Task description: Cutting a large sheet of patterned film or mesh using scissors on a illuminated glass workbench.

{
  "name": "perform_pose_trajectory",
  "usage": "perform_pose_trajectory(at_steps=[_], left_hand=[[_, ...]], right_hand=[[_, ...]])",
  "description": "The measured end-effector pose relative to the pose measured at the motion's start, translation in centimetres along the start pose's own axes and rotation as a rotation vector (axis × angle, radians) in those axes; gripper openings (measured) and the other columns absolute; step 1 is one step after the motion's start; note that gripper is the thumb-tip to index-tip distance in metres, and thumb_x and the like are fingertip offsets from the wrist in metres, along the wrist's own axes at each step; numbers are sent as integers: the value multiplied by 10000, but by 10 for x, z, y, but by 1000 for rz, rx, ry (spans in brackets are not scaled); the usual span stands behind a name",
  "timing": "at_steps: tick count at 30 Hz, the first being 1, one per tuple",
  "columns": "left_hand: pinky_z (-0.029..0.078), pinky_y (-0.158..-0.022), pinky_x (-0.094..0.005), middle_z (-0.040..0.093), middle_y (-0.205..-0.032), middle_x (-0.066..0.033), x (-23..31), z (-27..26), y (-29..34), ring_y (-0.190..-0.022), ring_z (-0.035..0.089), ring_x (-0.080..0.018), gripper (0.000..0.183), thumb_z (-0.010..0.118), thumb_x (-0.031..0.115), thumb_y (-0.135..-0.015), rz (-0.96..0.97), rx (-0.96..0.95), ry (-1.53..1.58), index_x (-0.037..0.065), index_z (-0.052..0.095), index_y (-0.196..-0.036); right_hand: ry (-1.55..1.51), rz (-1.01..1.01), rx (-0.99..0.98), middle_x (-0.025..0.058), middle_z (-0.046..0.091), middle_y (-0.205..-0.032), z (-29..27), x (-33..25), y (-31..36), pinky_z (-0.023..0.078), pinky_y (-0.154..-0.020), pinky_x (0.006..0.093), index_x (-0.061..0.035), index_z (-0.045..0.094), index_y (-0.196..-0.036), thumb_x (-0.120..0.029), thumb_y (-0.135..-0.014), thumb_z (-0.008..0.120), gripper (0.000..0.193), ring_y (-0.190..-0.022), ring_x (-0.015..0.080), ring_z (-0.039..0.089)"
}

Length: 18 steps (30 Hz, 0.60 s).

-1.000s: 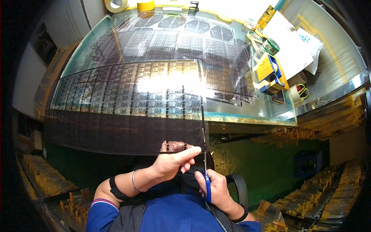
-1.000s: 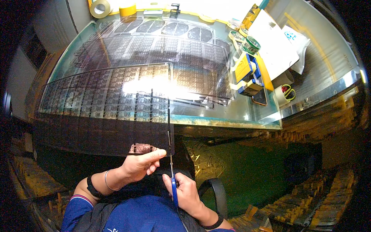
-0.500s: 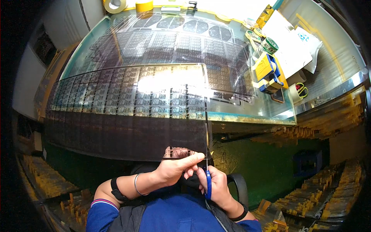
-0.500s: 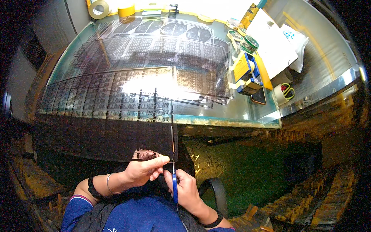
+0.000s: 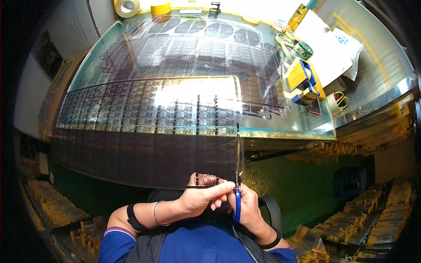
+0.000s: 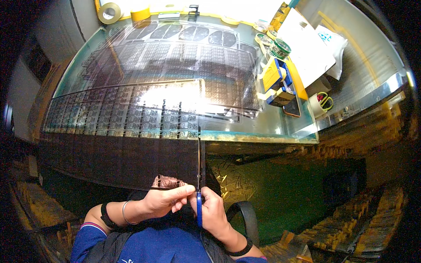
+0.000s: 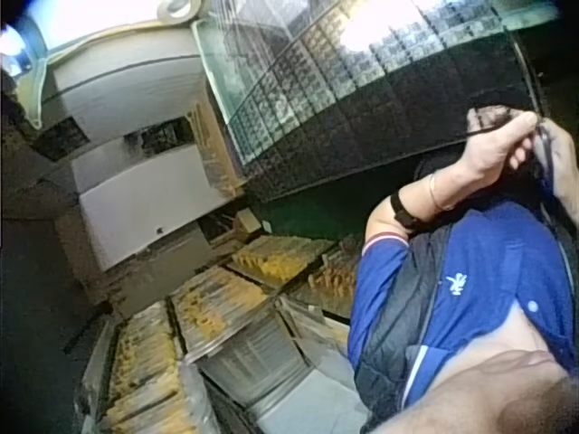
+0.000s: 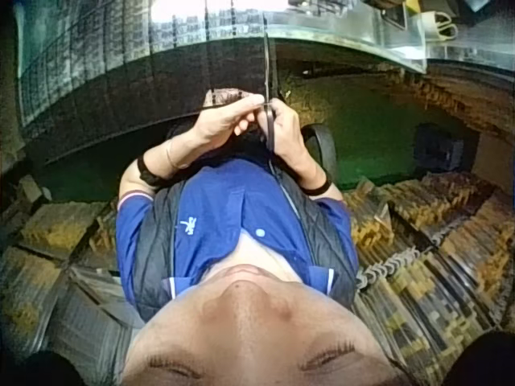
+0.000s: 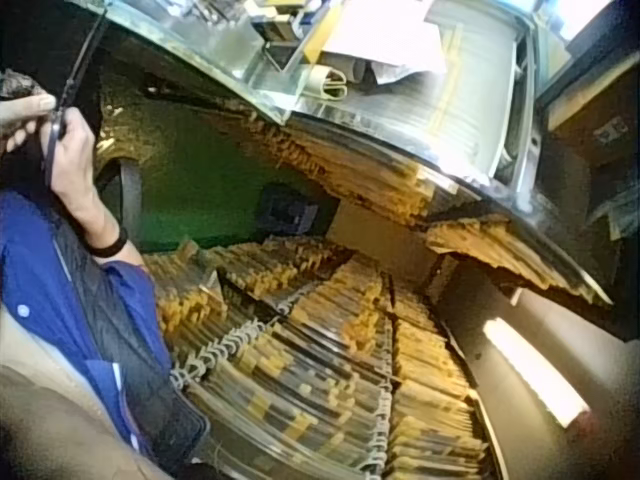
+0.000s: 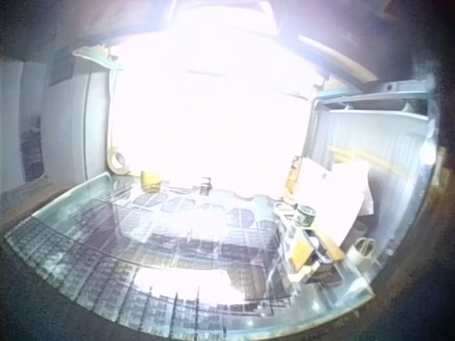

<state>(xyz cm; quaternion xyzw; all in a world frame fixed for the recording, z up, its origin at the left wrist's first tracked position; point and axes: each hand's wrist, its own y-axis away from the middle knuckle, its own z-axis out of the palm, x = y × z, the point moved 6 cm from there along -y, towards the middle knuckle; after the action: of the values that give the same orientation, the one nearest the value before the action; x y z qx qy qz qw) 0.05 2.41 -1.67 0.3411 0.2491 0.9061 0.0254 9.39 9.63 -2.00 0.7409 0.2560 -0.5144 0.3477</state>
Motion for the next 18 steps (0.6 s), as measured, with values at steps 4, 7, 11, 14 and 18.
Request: perform_pose_trajectory(at_steps=[4, 7, 11, 14, 18], left_hand=[[388, -386, -167, 556, -602, -12, -2, -1, -1, -470, 501, -56, 158, 601, 182, -811, -1, 5, -13, 33, 611, -760], [382, -382, -168, 552, -600, -8, -1, 0, 1, -465, 495, -54, 154, 601, 179, -810, -10, 42, -21, 35, 610, -758], [377, -381, -167, 549, -600, -3, -3, 2, 1, -461, 489, -52, 156, 598, 183, -813, -16, -3, -4, 36, 609, -762], [375, -384, -166, 548, -601, -2, -3, 4, 1, -463, 487, -51, 160, 593, 187, -816, -11, -9, -1, 36, 608, -767], [386, -394, -166, 554, -611, -11, -2, 7, 1, -477, 498, -54, 167, 596, 192, -814, -2, -22, 12, 29, 608, -777]], right_hand=[[-18, 44, -14, 82, 504, -562, 0, 6, 0, 386, -465, 274, 15, 508, -675, -123, -773, 565, 179, -520, 105, 463], [6, 52, -15, 102, 520, -578, 0, 7, 0, 398, -478, 282, 19, 507, -682, -113, -770, 558, 167, -527, 119, 482], [50, 3, 2, 123, 538, -597, -1, 2, 1, 412, -497, 290, 18, 521, -708, -103, -770, 542, 138, -539, 140, 510], [17, -11, -2, 113, 546, -607, 1, -7, 2, 418, -507, 285, 9, 540, -737, -98, -778, 526, 115, -548, 141, 519], [-7, 11, -12, 107, 551, -610, 0, -8, 3, 423, -520, 281, 2, 556, -757, -95, -789, 516, 110, -562, 143, 530]])
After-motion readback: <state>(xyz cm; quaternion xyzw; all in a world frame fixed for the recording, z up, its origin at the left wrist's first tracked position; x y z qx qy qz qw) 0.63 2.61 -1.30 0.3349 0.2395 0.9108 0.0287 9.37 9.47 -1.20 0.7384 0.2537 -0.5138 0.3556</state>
